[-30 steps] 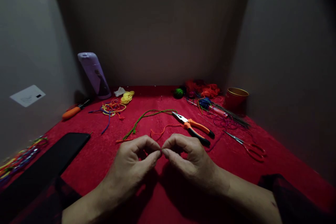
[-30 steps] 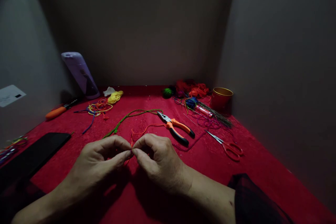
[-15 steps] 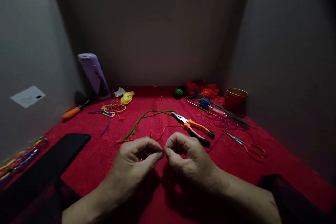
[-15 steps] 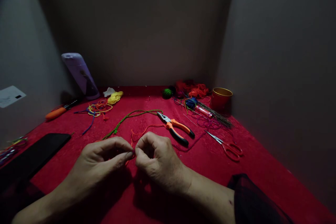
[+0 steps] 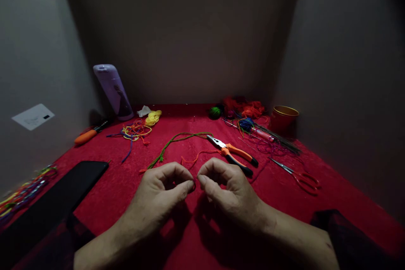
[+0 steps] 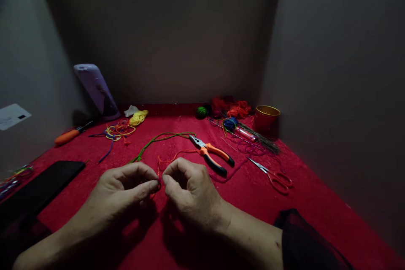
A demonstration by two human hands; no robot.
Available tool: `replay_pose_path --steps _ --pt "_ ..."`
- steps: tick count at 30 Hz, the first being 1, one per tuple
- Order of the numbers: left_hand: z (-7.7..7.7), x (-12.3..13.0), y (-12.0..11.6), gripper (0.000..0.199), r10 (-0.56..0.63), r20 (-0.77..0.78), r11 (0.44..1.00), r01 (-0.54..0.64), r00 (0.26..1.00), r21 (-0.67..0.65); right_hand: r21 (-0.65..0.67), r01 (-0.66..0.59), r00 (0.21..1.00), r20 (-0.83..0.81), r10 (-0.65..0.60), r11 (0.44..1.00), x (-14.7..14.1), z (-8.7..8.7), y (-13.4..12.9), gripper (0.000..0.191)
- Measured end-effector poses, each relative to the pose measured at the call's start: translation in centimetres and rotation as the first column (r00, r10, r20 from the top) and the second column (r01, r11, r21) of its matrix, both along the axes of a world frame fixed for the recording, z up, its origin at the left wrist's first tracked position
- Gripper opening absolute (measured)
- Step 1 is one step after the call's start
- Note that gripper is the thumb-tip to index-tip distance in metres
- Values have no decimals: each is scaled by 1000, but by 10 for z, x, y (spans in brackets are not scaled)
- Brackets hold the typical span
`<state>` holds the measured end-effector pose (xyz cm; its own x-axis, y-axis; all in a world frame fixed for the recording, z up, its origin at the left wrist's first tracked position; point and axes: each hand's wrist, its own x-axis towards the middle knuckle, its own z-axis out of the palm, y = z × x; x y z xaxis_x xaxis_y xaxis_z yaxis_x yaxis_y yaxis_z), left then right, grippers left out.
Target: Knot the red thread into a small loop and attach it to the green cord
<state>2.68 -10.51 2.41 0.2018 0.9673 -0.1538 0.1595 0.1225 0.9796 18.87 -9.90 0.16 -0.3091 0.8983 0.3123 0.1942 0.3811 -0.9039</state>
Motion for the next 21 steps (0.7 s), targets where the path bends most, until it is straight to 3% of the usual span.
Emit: replay_pose_path --steps 10,21 --pt "-1 -1 0 11 -8 -45 998 11 999 61 214 -38 994 112 15 976 -1 -5 -2 10" --pt "-1 0 1 12 -26 -34 999 28 999 43 158 9 994 110 -27 987 0 -1 -2 7"
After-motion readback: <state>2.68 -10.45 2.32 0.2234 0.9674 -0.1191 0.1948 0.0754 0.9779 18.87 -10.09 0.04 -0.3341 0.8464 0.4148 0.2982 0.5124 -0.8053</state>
